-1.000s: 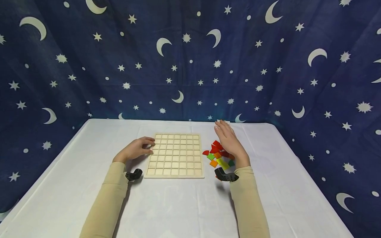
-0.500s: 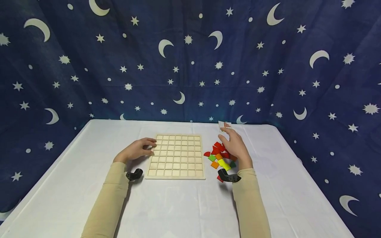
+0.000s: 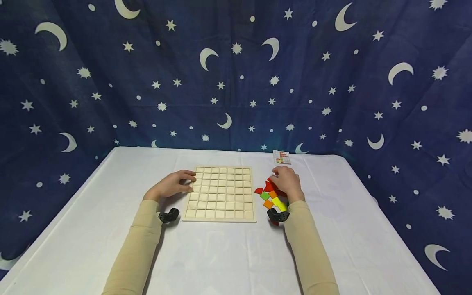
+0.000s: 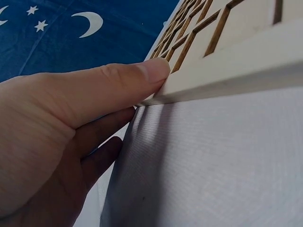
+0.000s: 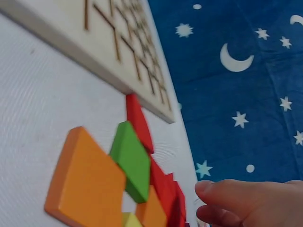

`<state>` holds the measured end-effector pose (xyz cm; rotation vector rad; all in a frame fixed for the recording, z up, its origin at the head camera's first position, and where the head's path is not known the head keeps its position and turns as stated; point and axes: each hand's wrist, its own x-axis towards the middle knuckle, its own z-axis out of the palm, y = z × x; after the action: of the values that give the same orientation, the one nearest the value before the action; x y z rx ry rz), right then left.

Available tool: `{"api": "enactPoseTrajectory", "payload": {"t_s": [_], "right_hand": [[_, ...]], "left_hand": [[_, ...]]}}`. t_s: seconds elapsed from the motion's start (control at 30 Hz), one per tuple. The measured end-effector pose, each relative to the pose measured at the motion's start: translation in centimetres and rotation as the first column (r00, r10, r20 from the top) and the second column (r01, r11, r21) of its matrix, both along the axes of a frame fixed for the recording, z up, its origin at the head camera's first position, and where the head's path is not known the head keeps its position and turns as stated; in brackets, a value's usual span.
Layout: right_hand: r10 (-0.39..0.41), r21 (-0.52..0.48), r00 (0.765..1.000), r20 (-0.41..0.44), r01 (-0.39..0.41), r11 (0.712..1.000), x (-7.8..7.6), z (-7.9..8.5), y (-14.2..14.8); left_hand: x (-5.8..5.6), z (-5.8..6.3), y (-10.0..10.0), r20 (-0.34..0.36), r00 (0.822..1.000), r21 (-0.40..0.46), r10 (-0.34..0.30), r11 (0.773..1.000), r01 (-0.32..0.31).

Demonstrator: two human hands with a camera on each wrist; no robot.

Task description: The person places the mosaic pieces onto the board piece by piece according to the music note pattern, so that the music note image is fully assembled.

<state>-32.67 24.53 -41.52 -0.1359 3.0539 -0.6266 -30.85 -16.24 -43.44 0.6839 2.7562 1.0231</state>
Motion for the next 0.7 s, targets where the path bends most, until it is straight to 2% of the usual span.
{"api": "enactPoseTrajectory", "payload": {"t_s": [0.17,0.7], "right_hand": [[0.004,0.059,0.999,0.036,-0.006,0.998,-0.44,-0.34,-0.42],[0.036,0.064,0.997,0.075,-0.041,0.997,-0.73,-0.26,-0.27]], "left_hand": [[-0.07,-0.02,-0.1,0.003,1.0,0.005,-0.003,1.0,0.003],[0.08,0.08,0.01,0.006,1.0,0.011,0.005,1.0,-0.005]]}}
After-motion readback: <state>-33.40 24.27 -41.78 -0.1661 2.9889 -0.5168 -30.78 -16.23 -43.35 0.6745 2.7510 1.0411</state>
